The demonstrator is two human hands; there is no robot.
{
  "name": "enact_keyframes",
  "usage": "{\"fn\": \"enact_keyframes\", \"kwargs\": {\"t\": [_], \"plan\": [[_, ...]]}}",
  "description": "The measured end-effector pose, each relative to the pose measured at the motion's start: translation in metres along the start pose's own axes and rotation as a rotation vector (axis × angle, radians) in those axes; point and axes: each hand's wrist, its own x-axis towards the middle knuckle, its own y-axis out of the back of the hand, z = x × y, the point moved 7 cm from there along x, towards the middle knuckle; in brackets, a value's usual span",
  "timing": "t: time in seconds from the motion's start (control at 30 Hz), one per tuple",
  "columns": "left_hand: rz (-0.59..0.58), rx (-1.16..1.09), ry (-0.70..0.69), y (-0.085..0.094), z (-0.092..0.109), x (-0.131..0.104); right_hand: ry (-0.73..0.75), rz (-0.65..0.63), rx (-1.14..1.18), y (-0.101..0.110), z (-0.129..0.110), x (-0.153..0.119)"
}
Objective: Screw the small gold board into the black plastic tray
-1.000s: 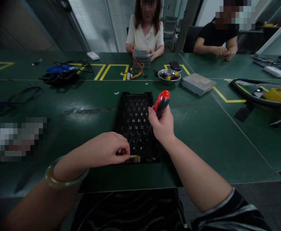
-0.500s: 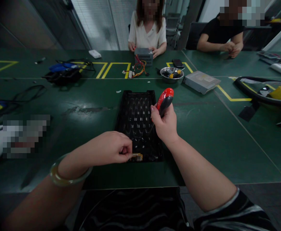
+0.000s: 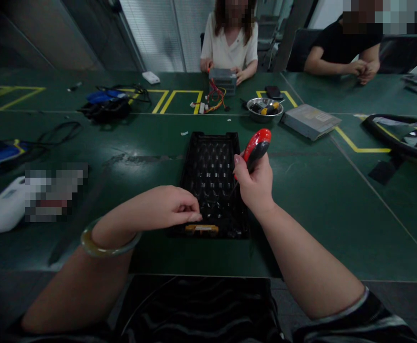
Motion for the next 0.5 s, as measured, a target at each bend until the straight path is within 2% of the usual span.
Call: {"fn": "enact_keyframes", "kwargs": {"t": [0.13,0.33,0.5], "plan": [[-0.051,-0.005,-0.047,-0.008,0.005,0.0,-0.018,0.0,-0.014,0.0,-0.002,0.0],[0.036,0.137,-0.126,-0.013,0.019,0.002,-0.047,-0.037,-0.014,0.0,-0.006,0.0],[0.078,0.151,-0.104,-0.013,0.018,0.002,-0.123,-0.039,0.031,-0.001,0.002,-0.002]]}}
